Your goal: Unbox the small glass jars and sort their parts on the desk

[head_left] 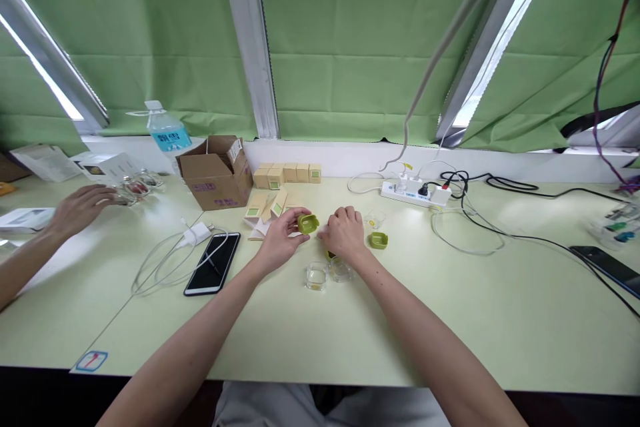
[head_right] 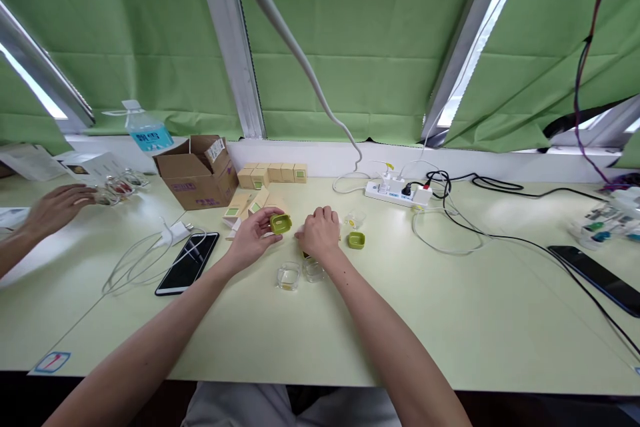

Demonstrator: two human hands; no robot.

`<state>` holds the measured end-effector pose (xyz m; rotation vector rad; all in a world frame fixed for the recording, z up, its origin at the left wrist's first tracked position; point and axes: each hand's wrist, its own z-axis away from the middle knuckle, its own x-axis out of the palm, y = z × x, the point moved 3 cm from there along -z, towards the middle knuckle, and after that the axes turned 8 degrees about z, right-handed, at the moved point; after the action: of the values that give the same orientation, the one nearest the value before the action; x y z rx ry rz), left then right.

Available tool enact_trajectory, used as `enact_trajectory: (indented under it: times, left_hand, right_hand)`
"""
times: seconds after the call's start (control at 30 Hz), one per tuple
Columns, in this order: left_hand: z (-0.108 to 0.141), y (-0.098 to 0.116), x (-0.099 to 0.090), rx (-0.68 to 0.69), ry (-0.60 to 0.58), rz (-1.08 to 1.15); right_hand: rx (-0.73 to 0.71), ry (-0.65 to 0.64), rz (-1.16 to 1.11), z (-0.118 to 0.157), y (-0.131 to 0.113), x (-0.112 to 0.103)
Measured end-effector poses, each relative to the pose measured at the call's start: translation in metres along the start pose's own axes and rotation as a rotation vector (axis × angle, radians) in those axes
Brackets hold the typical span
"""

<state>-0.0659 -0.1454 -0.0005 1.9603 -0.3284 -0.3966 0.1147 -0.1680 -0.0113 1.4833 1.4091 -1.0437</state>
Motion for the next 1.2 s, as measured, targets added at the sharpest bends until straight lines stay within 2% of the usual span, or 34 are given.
enact_trajectory:
  times: [0.17,0.23,0.3,0.43,0.5,0.6,0.7,0.8,1.03,1.2]
  left_hand:
    - [0.001,0.003,0.001,0.017,-0.005,-0.037]
    - [0.002,0.004,0.002,0.030,-0.009,-0.080]
    - [0.003,0.006,0.003,0.040,-0.012,-0.110]
    - [0.008,0.013,0.010,0.052,-0.017,-0.145]
    - [0.011,0.017,0.014,0.060,-0.035,-0.177]
    - [0.014,0.022,0.019,0.064,-0.080,-0.155]
    - [0.015,0.024,0.018,0.036,-0.109,-0.061]
    - [0.015,0.028,0.017,0.017,-0.125,-0.091]
    - [0.018,0.040,0.018,0.006,-0.254,-0.261]
    - [0.018,0.041,0.016,0.041,-0.281,-0.304]
  right_hand:
    - [0.006,0.045,-0.032,0.004,0.004,0.002]
    - [-0.001,0.124,-0.114,0.009,0.008,-0.002]
    - [-0.037,0.255,-0.244,0.018,0.012,-0.010]
    - [-0.281,0.534,-0.516,0.042,0.014,-0.034]
    - [-0.429,0.585,-0.554,0.052,0.010,-0.043]
    - [-0.511,0.588,-0.623,0.060,0.004,-0.051]
    - [-0.461,0.598,-0.770,0.060,0.003,-0.055]
    - [-0.395,0.589,-0.829,0.057,0.005,-0.056]
    - [-0.426,0.534,-0.629,0.056,0.000,-0.058]
    - [-0.343,0.455,-0.420,0.057,-0.004,-0.062]
